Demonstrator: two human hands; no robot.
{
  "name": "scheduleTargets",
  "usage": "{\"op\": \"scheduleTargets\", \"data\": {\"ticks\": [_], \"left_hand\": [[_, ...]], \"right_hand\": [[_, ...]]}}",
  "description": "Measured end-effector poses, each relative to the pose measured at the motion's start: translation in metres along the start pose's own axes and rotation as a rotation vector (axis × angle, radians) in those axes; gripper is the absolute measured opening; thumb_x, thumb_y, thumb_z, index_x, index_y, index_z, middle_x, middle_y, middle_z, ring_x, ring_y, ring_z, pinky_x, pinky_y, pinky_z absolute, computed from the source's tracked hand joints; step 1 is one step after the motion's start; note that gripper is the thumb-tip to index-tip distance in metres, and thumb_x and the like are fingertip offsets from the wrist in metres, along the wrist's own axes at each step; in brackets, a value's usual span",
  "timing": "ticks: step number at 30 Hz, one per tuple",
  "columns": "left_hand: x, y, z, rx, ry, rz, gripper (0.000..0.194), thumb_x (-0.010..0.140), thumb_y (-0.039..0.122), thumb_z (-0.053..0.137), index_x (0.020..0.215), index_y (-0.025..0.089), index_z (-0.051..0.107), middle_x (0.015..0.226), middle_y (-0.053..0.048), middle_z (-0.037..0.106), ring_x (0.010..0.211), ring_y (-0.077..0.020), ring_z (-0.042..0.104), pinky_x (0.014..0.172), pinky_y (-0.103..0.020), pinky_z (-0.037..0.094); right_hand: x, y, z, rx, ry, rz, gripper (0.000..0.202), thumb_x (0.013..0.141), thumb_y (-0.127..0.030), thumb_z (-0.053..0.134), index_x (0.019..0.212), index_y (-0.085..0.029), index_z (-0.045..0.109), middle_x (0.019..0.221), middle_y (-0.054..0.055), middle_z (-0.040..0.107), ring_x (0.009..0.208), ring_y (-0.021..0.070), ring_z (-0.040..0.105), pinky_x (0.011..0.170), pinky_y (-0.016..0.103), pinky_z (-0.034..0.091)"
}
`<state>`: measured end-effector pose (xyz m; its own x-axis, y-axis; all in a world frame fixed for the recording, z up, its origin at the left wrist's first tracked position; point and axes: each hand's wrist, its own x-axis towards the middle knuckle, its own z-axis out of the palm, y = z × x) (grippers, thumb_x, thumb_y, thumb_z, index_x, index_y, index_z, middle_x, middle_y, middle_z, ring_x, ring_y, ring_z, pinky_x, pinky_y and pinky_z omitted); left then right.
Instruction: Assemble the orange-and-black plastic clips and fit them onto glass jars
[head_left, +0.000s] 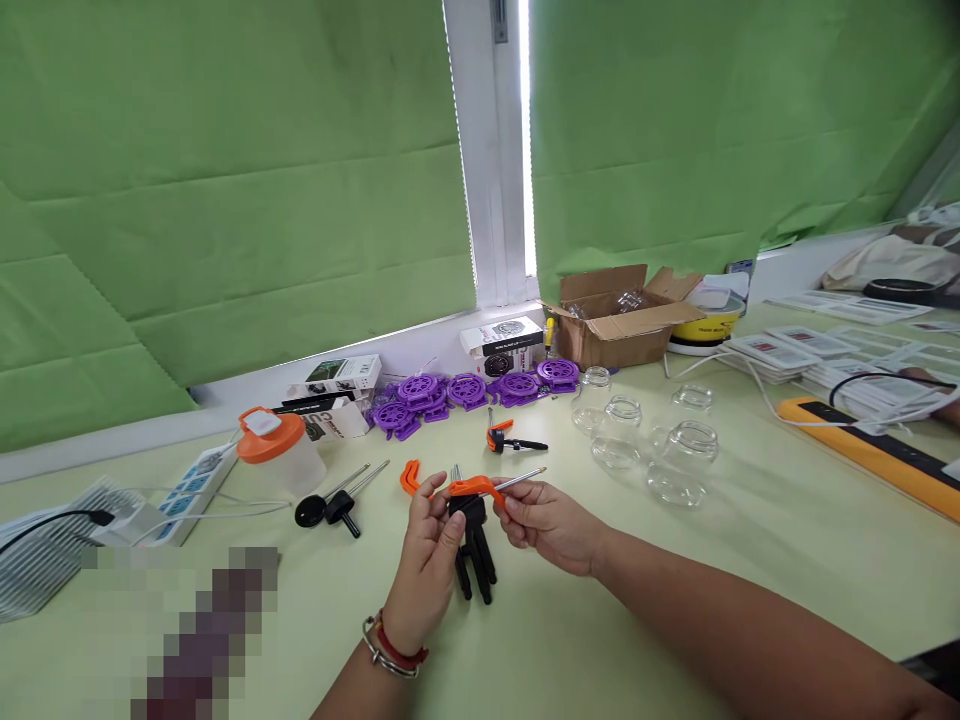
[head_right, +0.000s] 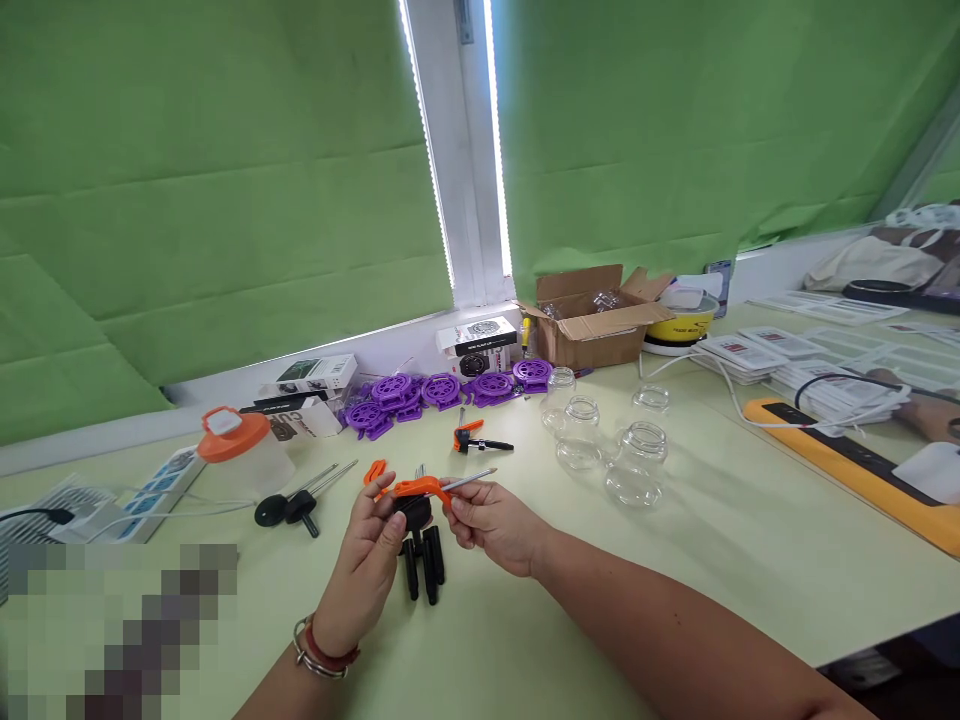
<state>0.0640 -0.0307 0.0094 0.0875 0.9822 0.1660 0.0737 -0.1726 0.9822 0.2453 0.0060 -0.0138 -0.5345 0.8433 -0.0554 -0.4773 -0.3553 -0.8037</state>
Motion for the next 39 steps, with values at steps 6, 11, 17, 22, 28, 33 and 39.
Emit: {"op": "scheduleTargets", "data": {"ticks": [6,11,17,22,28,33,39], "left_hand": [[0.0,-0.003,-0.006,-0.094,-0.052,0.011,0.052,0.088,0.042,0.051,0.133,0.024,0.033,0.132,-0.011,0.051,0.122,-0.0214,0.048,0.103,-0.038,0.038],[0.0,-0.003,-0.007,-0.144,-0.122,0.07,0.047,0.087,0.036,0.054,0.129,0.023,0.038,0.13,-0.011,0.053,0.121,-0.0215,0.049,0.107,-0.042,0.033],[-0.001,-0.005,-0.006,-0.227,-0.136,0.018,0.044,0.089,0.04,0.048,0.129,0.021,0.044,0.128,-0.012,0.056,0.121,-0.0238,0.05,0.107,-0.045,0.033],[-0.001,-0.006,-0.005,-0.362,-0.112,-0.045,0.044,0.092,0.042,0.041,0.128,0.019,0.049,0.127,-0.013,0.056,0.12,-0.0241,0.05,0.105,-0.044,0.035],[0.005,-0.005,-0.003,-0.426,0.023,-0.133,0.034,0.084,0.03,0.053,0.113,0.016,0.061,0.109,-0.012,0.065,0.107,-0.0238,0.057,0.096,-0.04,0.042],[0.017,-0.006,-0.022,-0.481,0.292,-0.097,0.027,0.08,0.025,0.054,0.103,0.017,0.065,0.116,-0.008,0.063,0.105,-0.0199,0.058,0.089,-0.032,0.046],[0.029,-0.013,-0.044,-0.535,0.456,-0.068,0.024,0.078,0.02,0.054,0.099,0.016,0.066,0.117,-0.007,0.062,0.106,-0.0164,0.058,0.081,-0.023,0.049]], "right_hand": [[0.001,0.0,-0.006,-0.091,0.022,-0.078,0.036,0.068,-0.037,0.076,0.1,-0.022,0.069,0.07,-0.001,0.05,0.058,0.0089,0.039,0.059,0.028,0.027],[0.001,0.002,-0.007,-0.283,0.044,-0.097,0.034,0.069,-0.04,0.074,0.098,-0.021,0.072,0.067,-0.001,0.05,0.06,0.01,0.037,0.062,0.029,0.028],[0.0,0.0,-0.008,-0.402,0.063,-0.113,0.034,0.068,-0.044,0.074,0.096,-0.023,0.073,0.078,0.001,0.06,0.065,0.0112,0.04,0.066,0.03,0.033],[-0.001,0.0,-0.004,-0.479,0.013,-0.143,0.033,0.073,-0.046,0.069,0.1,-0.026,0.072,0.111,0.003,0.061,0.091,0.0167,0.052,0.081,0.033,0.04],[0.001,0.001,-0.004,-0.601,-0.034,-0.101,0.039,0.083,-0.045,0.058,0.114,-0.022,0.063,0.09,0.003,0.064,0.079,0.0145,0.054,0.078,0.033,0.044],[0.017,-0.005,-0.012,-1.044,0.129,-0.298,0.028,0.09,-0.03,0.047,0.108,-0.018,0.065,0.097,0.006,0.061,0.082,0.0151,0.055,0.077,0.03,0.044],[0.055,-0.01,-0.002,-1.709,0.018,-0.354,0.023,0.085,-0.018,0.049,0.089,-0.016,0.071,0.092,0.009,0.064,0.09,0.0188,0.057,0.08,0.03,0.042]]}}
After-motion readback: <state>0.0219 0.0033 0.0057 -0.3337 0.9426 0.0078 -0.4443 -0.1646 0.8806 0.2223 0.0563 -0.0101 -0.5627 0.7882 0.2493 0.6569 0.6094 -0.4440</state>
